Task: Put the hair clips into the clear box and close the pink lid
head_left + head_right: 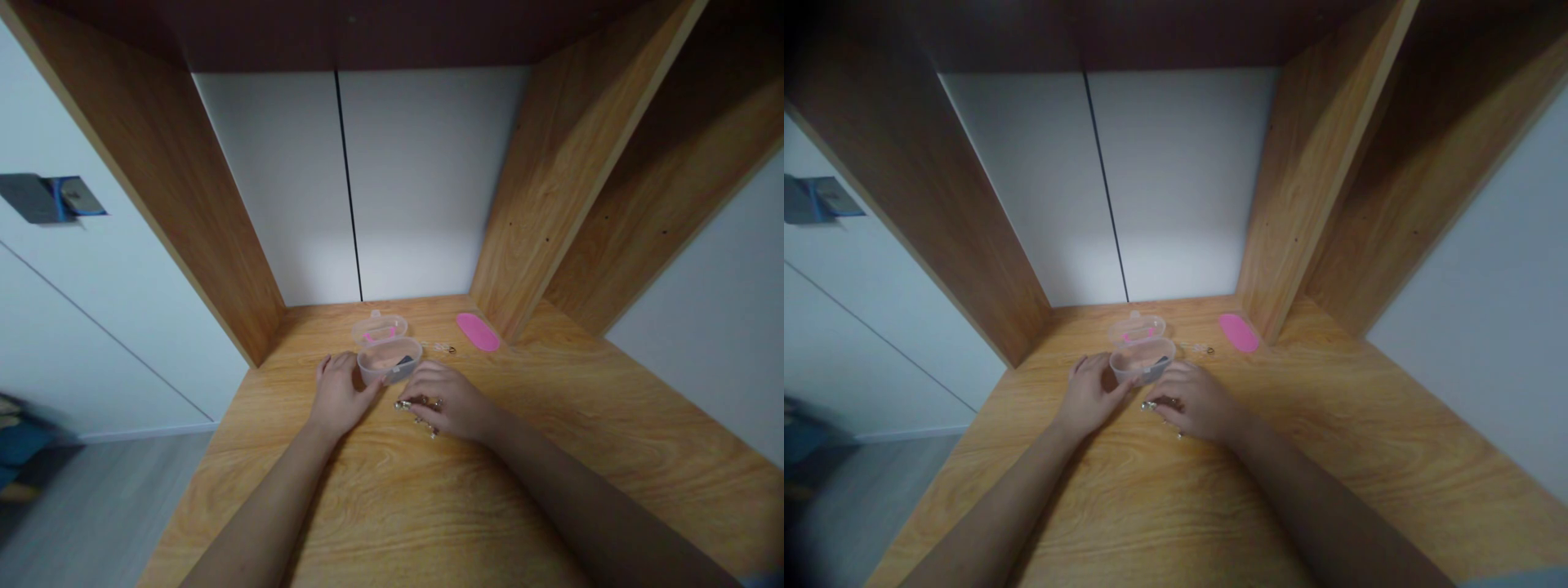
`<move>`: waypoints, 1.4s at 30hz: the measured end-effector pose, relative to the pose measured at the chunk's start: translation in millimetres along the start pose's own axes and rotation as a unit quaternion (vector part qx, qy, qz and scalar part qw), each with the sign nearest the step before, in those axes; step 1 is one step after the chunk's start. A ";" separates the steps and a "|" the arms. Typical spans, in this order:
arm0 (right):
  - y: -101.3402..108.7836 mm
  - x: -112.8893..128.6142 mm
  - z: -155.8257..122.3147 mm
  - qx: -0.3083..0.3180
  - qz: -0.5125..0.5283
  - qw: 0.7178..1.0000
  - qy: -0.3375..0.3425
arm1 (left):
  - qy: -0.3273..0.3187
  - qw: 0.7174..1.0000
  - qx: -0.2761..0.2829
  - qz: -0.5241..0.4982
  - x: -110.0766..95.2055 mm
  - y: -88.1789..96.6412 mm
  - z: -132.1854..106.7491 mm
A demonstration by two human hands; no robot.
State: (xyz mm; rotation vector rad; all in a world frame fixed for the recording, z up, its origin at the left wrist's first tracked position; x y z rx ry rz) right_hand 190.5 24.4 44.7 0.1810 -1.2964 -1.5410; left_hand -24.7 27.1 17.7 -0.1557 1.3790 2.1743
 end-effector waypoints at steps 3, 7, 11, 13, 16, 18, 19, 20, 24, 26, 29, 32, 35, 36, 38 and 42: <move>12.2 -1.6 -1.6 -0.115 -0.026 0.993 0.011 | -0.010 1.000 0.006 -0.011 0.2 -0.9 -0.2; 23.1 -6.7 -6.1 -0.238 -0.066 0.969 0.010 | -0.049 0.998 0.024 -0.035 -5.4 0.5 -0.4; 23.8 -7.7 -6.9 -0.256 -0.092 0.962 0.020 | -0.084 0.995 0.043 -0.040 -12.9 3.0 -0.9; 21.8 -7.9 -6.1 -0.241 -0.104 0.965 0.011 | -0.087 0.994 0.053 -0.038 -14.2 3.1 -1.3; 18.4 -9.7 -4.7 -0.217 -0.109 0.970 -0.016 | -0.087 0.994 0.054 -0.036 -13.4 2.1 -1.8; 16.7 -11.9 -3.9 -0.203 -0.101 0.973 -0.044 | -0.090 0.994 0.051 -0.035 -12.2 1.1 -2.0; 16.3 -13.3 -3.6 -0.200 -0.093 0.973 -0.062 | -0.091 0.994 0.050 -0.035 -11.8 0.7 -2.1; 16.0 -14.8 -3.4 -0.198 -0.085 0.973 -0.079 | -0.092 0.994 0.048 -0.034 -11.5 0.3 -2.1; 14.6 -20.4 -3.5 -0.189 -0.071 0.973 -0.115 | -0.091 0.994 0.048 -0.028 -11.6 0.2 -1.9; 13.6 -22.0 -3.6 -0.179 -0.073 0.975 -0.109 | -0.091 0.994 0.052 -0.026 -12.1 0.5 -2.1; 13.8 -22.0 -3.4 -0.167 -0.066 0.979 -0.096 | -0.089 0.994 0.055 -0.023 -12.2 1.0 -2.9; 17.5 -17.7 -3.7 -0.160 -0.042 0.985 -0.052 | -0.083 0.995 0.053 -0.021 -11.6 1.3 -3.3; 24.0 -13.8 -5.4 -0.151 0.000 0.989 -0.005 | -0.067 0.996 0.046 -0.021 -10.6 1.3 -2.7; 26.0 -13.1 -6.0 -0.139 0.015 0.990 0.007 | -0.058 0.997 0.043 -0.020 -10.1 1.3 -2.4; 29.4 -12.9 -7.0 -0.112 0.036 0.993 0.022 | -0.041 0.998 0.033 -0.015 -9.2 1.4 -1.8; 35.9 -16.3 -8.3 -0.098 0.025 0.995 0.026 | -0.030 0.999 0.027 -0.009 -8.7 1.6 -1.1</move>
Point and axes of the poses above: each hand's wrist, its own z-axis towards the middle knuckle, its own y-axis out of the back of the hand, x = y × z, the point moved 3 cm from there along z, towards the middle knuckle, and after that the axes turned 8 degrees about -y, right-handed, at the moved point
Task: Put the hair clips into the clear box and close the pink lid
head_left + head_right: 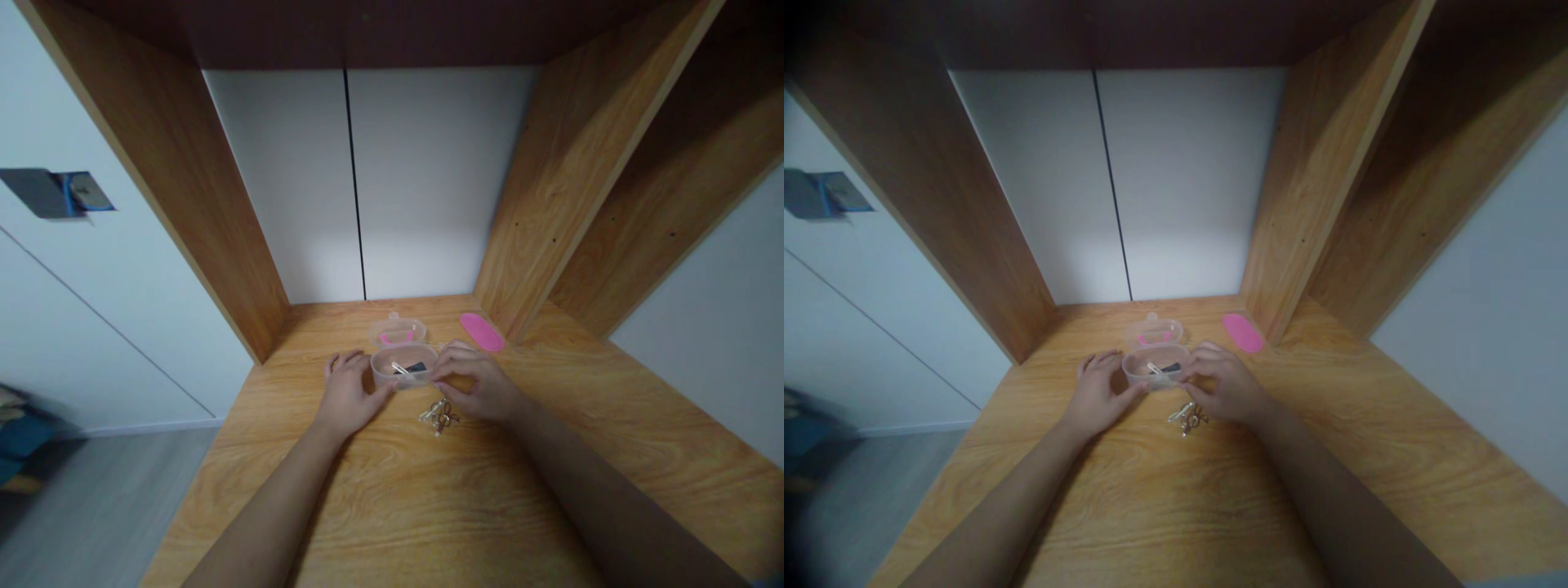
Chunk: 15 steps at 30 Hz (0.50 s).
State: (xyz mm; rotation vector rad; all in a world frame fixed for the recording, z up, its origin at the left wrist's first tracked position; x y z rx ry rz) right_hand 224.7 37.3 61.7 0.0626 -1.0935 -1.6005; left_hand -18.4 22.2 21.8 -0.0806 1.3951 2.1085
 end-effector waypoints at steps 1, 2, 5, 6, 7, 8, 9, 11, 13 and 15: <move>1.1 -1.7 -0.1 0.002 -0.010 1.000 -0.004 | 0.002 1.000 0.000 0.000 0.2 0.2 0.0; 1.6 -3.9 -0.4 0.011 -0.019 1.000 -0.010 | 0.005 1.000 0.000 -0.001 0.6 0.4 0.0; -1.6 -14.0 -3.1 0.080 -0.025 0.995 -0.053 | 0.018 1.000 -0.004 0.004 2.4 1.6 -0.3; -3.9 -18.0 -4.7 0.112 -0.024 0.991 -0.071 | 0.025 1.000 -0.008 0.008 3.2 2.1 -0.5; -6.1 -21.6 -6.3 0.140 -0.022 0.986 -0.088 | 0.031 0.999 -0.012 0.013 3.8 2.5 -0.6; -8.0 -24.6 -7.8 0.161 -0.020 0.982 -0.101 | 0.036 0.999 -0.015 0.018 4.4 2.9 -0.8; -9.1 -26.5 -9.0 0.174 -0.018 0.979 -0.109 | 0.039 0.999 -0.018 0.021 4.7 3.3 -0.9; -9.2 -26.8 -9.8 0.179 -0.001 0.977 -0.118 | 0.039 0.999 -0.021 0.024 4.7 3.7 -1.0; -7.5 -24.0 -9.5 0.176 0.027 0.975 -0.135 | 0.035 0.999 -0.021 0.021 4.1 4.1 -0.8; -6.3 -20.4 -9.7 0.187 0.048 0.969 -0.155 | 0.031 0.999 -0.022 0.019 3.5 4.4 -0.5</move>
Point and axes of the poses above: each hand's wrist, its own z-axis towards the middle knuckle, its own y-axis out of the back of the hand, x = y × z, the point moved 3 cm from there along z, towards the middle knuckle, and after that the axes turned 8 degrees about -y, right-handed, at the moved point
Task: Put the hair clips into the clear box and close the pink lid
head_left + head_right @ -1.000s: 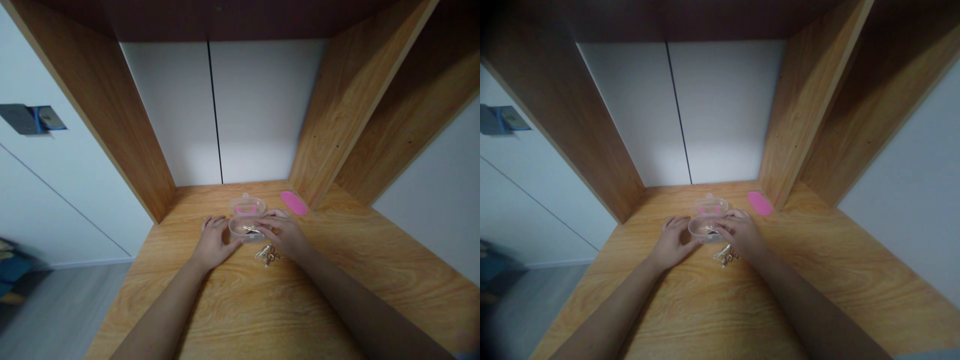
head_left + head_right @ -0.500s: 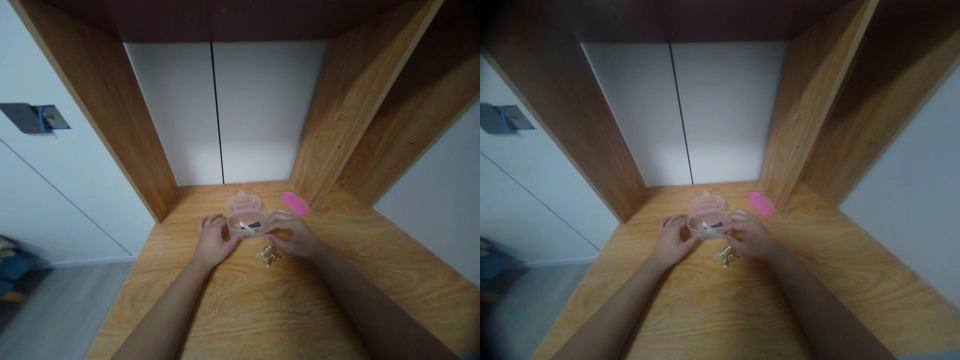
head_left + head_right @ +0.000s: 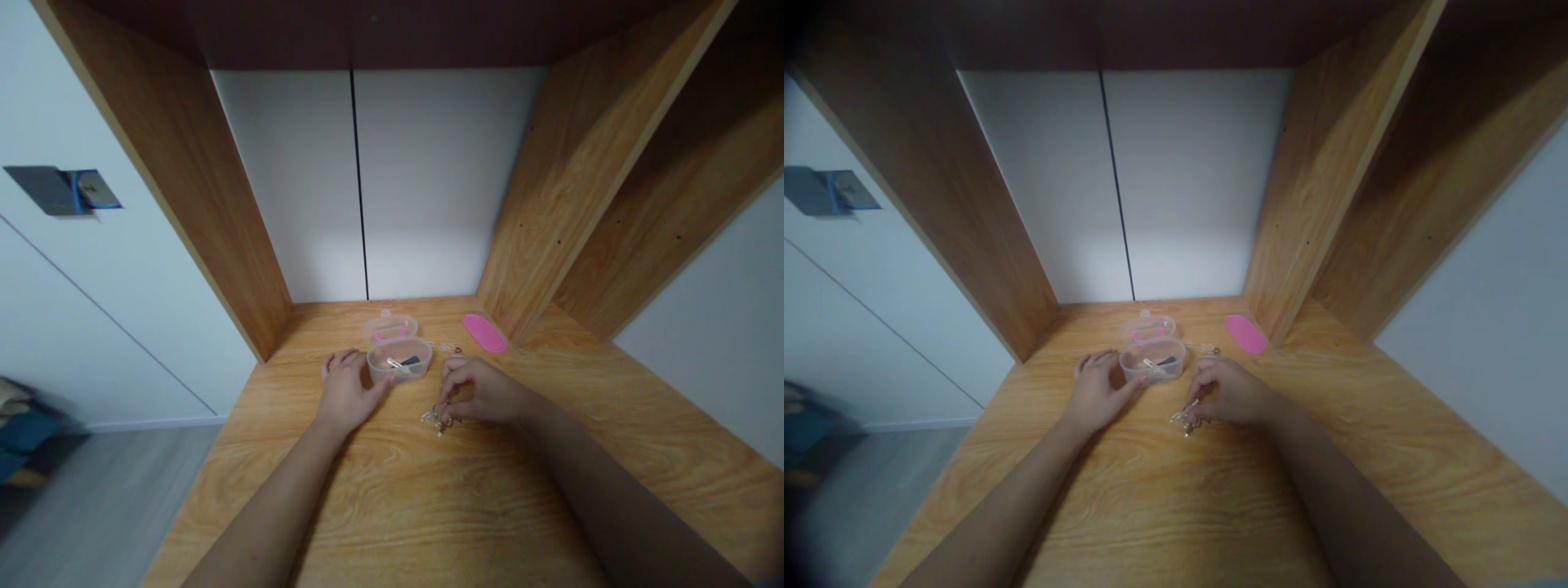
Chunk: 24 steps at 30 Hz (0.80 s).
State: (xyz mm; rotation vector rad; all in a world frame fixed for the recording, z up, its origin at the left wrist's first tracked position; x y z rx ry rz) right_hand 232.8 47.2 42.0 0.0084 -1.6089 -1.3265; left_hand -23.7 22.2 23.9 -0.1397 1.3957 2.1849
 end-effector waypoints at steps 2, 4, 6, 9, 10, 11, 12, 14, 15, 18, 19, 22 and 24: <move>-1.7 2.0 -1.5 0.022 -0.001 1.000 -0.010 | 0.002 1.000 -0.002 -0.001 0.0 0.1 0.2; -5.2 2.2 -2.7 0.045 -0.012 0.999 -0.009 | 0.007 1.000 -0.002 -0.001 0.5 -0.3 0.2; -8.5 2.1 -3.4 0.060 -0.013 0.998 -0.012 | 0.009 1.000 -0.002 -0.001 1.1 -0.9 0.0; -9.5 5.9 -3.9 0.060 -0.008 0.998 -0.017 | 0.005 1.000 -0.002 -0.001 1.3 -1.4 -0.2; -8.6 8.3 -3.9 0.054 -0.004 0.998 -0.014 | 0.003 1.000 -0.001 -0.002 1.2 -1.5 -0.3; -7.3 10.7 -3.8 0.048 0.002 0.999 -0.008 | 0.003 1.000 -0.002 -0.003 1.1 -1.4 -0.3; -6.0 12.8 -3.6 0.041 0.011 0.999 0.000 | 0.003 1.000 -0.003 -0.004 0.9 -1.3 -0.3; -4.2 14.5 -2.6 0.032 0.036 0.999 0.010 | 0.004 1.000 -0.004 -0.004 0.5 -0.8 -0.3; -4.1 13.9 -1.7 0.031 0.046 0.998 0.011 | 0.004 1.000 -0.005 -0.003 0.4 -0.7 -0.3; -7.2 11.0 1.6 0.038 0.045 0.998 0.015 | 0.004 1.000 -0.001 -0.002 0.2 -0.7 -0.3; -8.9 11.1 2.6 0.042 0.038 0.998 0.025 | 0.005 1.000 -0.001 -0.002 0.2 -0.7 -0.4; -13.7 14.8 4.4 0.046 -0.001 0.997 0.055 | 0.006 1.000 -0.001 -0.001 -0.1 -0.5 -0.5; -16.5 17.2 4.9 0.039 -0.039 0.997 0.057 | 0.005 1.000 0.000 0.001 -0.6 -0.3 -0.4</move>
Point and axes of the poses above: each hand's wrist, its own z-axis towards the middle knuckle, its own y-axis out of the back of the hand, x = y × z, the point moved 3 cm from there along z, towards the middle knuckle, and after that the axes turned 8 degrees about -y, right-handed, at the moved point
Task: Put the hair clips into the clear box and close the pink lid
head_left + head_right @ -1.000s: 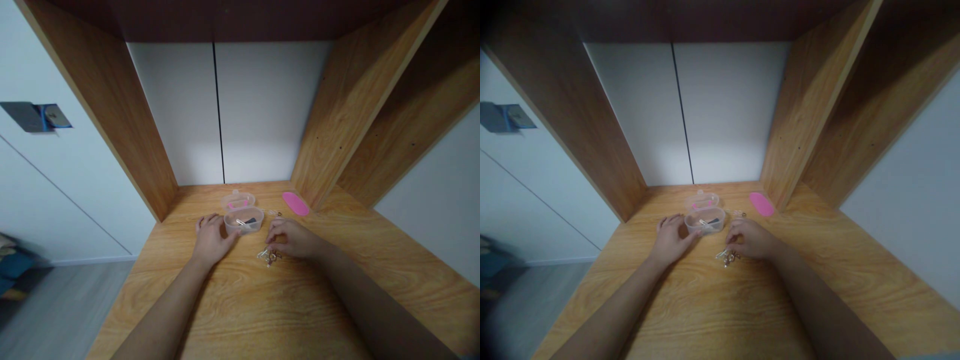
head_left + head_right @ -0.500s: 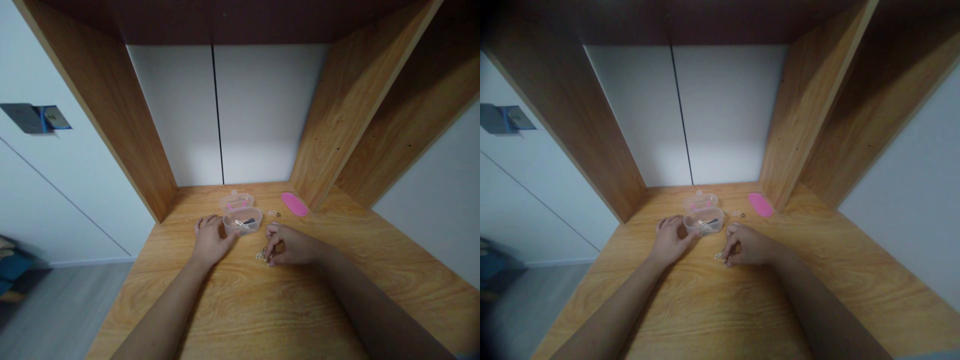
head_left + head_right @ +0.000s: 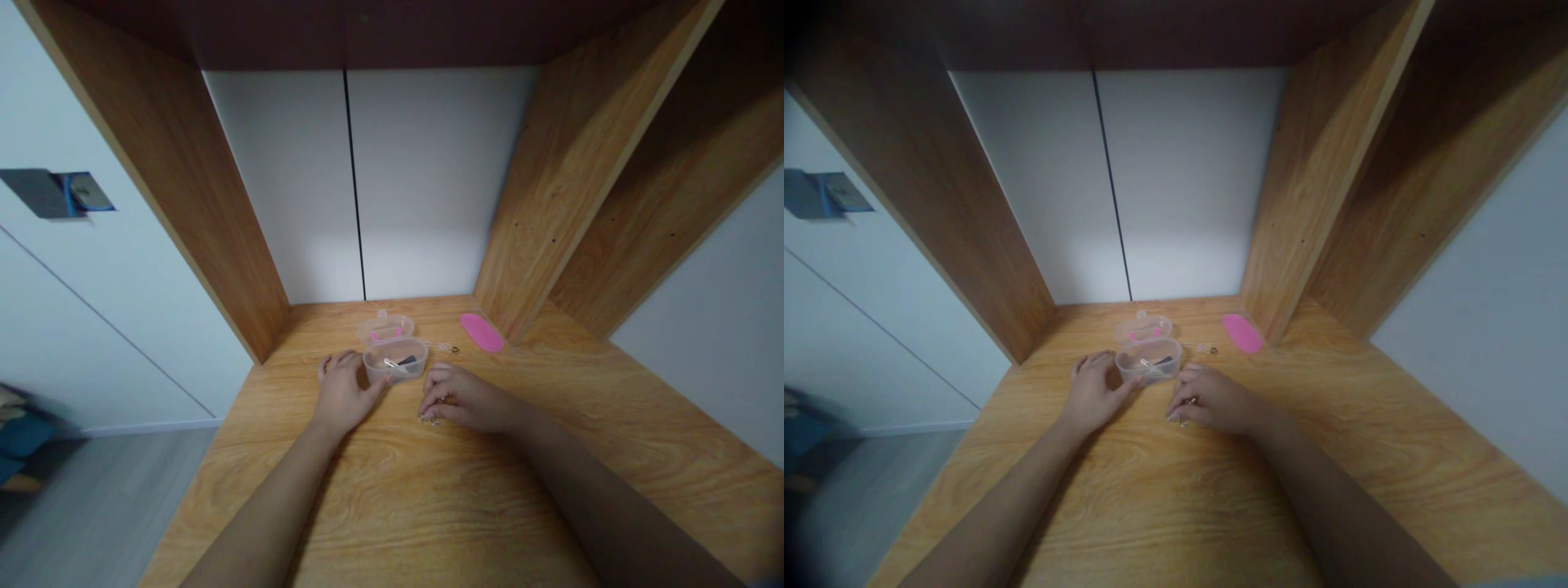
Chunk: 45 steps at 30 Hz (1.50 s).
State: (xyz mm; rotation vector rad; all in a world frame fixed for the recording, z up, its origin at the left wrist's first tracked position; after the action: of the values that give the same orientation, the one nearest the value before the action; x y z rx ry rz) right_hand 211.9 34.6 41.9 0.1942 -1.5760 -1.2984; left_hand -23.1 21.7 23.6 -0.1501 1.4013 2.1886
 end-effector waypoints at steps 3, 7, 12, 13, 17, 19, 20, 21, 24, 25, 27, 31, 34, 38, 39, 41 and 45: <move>-3.6 1.2 1.4 -0.006 -0.036 0.999 0.001 | -0.001 1.000 0.001 0.001 -0.3 -0.5 0.3; -2.7 -3.5 2.7 -0.022 -0.033 0.999 0.006 | -0.001 1.000 -0.003 0.002 1.0 -1.7 0.3; 9.4 -17.9 -3.0 -0.022 -0.028 0.999 -0.022 | -0.005 1.000 -0.002 -0.003 1.9 -1.8 -0.1; 11.2 -21.2 -4.8 -0.018 -0.028 0.999 -0.034 | -0.005 1.000 -0.002 -0.005 1.8 -1.6 0.0; 12.8 -29.2 -9.1 -0.014 -0.007 0.998 -0.061 | -0.003 1.000 -0.001 -0.007 1.5 -1.2 0.8; 11.0 -29.6 -8.8 -0.009 0.012 0.998 -0.057 | -0.001 1.000 0.002 -0.008 1.3 -1.2 0.9; 10.0 -29.4 -8.3 -0.005 0.019 0.998 -0.053 | 0.001 1.000 0.002 -0.009 1.3 -1.1 0.9; 9.2 -29.3 -7.6 -0.002 0.023 0.999 -0.049 | 0.001 1.000 0.001 -0.009 1.2 -1.1 0.9; 7.6 -30.9 -6.0 -0.005 0.022 0.999 -0.047 | 0.001 1.000 -0.002 -0.013 1.2 -0.8 0.6; 7.2 -31.8 -5.6 -0.008 0.022 0.999 -0.046 | -0.001 1.000 -0.002 -0.014 1.2 -0.9 0.6; 6.8 -32.1 -5.1 -0.015 0.023 0.999 -0.037 | -0.004 1.000 -0.002 -0.015 1.3 -1.1 0.5; 9.0 -25.5 -4.1 -0.047 0.037 0.998 -0.014 | -0.002 1.000 -0.008 -0.015 1.8 -1.2 0.5; 12.6 -18.4 -3.2 -0.103 0.049 0.993 -0.008 | -0.003 1.000 -0.008 -0.020 1.5 -0.5 0.8; 14.5 -14.7 -2.0 -0.212 0.042 0.976 -0.002 | -0.012 0.999 -0.001 -0.032 0.4 0.8 1.1; 14.3 -15.0 -1.8 -0.241 0.033 0.970 -0.003 | -0.016 0.999 0.002 -0.035 0.0 0.9 1.0; 14.1 -15.8 -1.6 -0.296 0.010 0.955 -0.004 | -0.029 0.999 0.009 -0.042 -1.1 0.8 0.8; 14.4 -15.8 -1.0 -0.343 -0.035 0.938 -0.018 | -0.063 0.996 0.028 -0.058 -4.0 -0.6 0.4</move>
State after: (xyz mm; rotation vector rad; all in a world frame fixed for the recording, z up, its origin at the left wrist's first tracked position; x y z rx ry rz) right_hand 226.4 50.4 43.8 -0.2174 -1.0649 -1.8338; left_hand -19.3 20.8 24.8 -0.0684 1.3484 2.0261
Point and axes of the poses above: each hand's wrist, its own z-axis towards the middle knuckle, its own y-axis out of the back of the hand, x = y × z, the point moved 3 cm from there along z, towards the middle knuckle, and after that the axes turned 8 degrees about -y, right-handed, at the moved point
